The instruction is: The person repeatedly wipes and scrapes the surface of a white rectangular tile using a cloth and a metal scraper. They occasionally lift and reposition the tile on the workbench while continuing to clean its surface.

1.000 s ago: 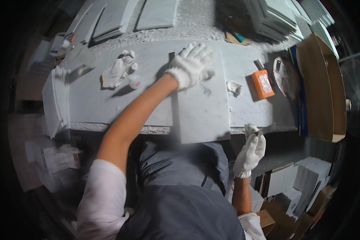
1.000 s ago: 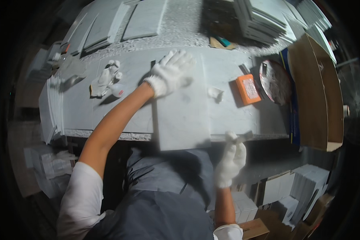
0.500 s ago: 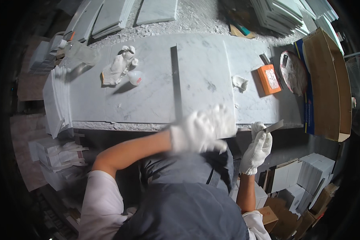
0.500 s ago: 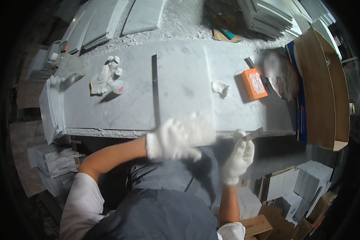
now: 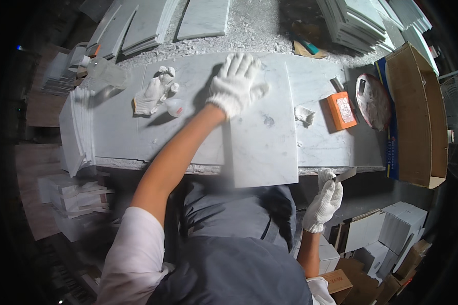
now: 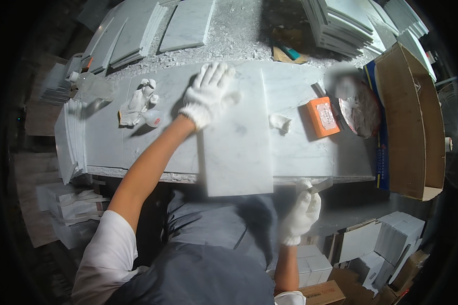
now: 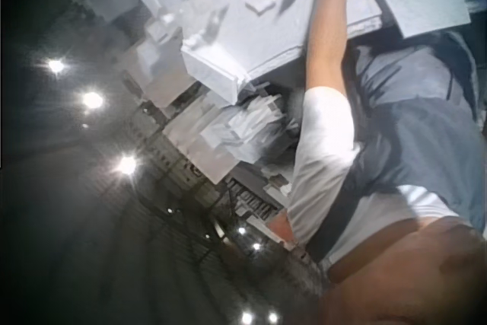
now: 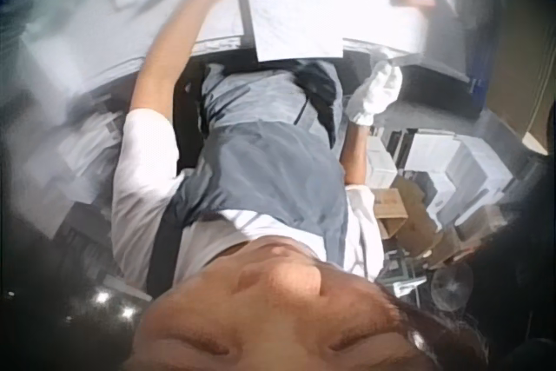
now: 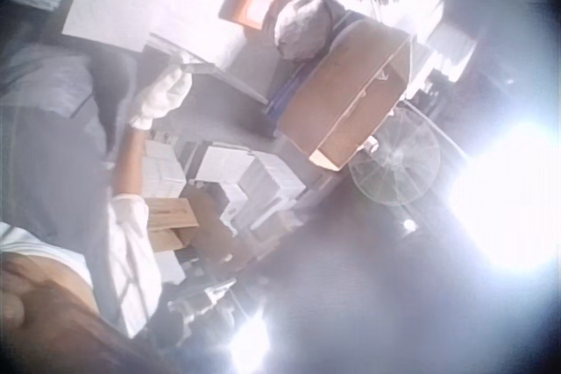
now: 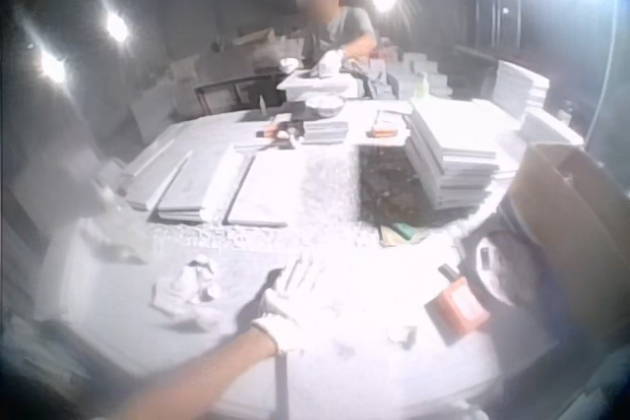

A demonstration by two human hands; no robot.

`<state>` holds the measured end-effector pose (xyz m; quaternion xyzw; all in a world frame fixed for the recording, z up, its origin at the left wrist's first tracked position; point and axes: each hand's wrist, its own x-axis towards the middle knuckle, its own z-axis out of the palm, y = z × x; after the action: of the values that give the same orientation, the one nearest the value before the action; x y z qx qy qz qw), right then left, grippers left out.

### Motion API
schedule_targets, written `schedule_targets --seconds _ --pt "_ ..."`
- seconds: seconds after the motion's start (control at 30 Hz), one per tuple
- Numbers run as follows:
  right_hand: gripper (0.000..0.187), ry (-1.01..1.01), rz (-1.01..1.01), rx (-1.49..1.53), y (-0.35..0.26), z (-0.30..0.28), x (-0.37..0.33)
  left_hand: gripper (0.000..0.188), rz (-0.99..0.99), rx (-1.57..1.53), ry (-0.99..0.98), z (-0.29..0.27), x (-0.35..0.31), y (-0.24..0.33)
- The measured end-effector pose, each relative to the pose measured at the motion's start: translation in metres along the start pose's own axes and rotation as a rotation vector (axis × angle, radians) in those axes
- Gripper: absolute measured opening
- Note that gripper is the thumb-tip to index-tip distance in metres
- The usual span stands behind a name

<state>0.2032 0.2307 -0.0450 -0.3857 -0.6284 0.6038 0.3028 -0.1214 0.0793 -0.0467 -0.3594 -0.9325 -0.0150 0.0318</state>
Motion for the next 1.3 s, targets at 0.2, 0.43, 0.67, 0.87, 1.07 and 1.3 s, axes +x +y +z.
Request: schedule_targets --seconds 0.2,0.43,0.67,0.87,1.07,1.3 --pt "0.035 -0.049 -0.017 0.045 0.005 0.014 0.006 0.083 0.503 -0.064 -0.158 -0.045 -0.133 0.062" --pt "0.039 -0.024 -0.058 -0.008 -0.005 0.018 0.009 0.076 0.309 0.043 -0.117 -0.023 -0.067 0.038" --pt "0.027 -0.048 -0.071 0.026 -0.004 0.002 -0.001 0.07 0.434 -0.144 0.093 -0.029 -0.06 0.057" --pt "0.03 0.008 -0.081 -0.095 0.003 -0.011 -0.001 0.066 0.844 -0.692 -0.216 -0.042 -0.177 0.122" --pt "0.03 0.026 -0.053 0.011 0.007 -0.017 0.004 0.009 0.565 -0.955 0.026 -0.05 -0.217 0.108" --pt "0.029 0.047 0.126 0.137 0.009 -0.016 -0.001 0.019 -0.123 -0.94 -0.121 -0.044 -0.267 0.074"
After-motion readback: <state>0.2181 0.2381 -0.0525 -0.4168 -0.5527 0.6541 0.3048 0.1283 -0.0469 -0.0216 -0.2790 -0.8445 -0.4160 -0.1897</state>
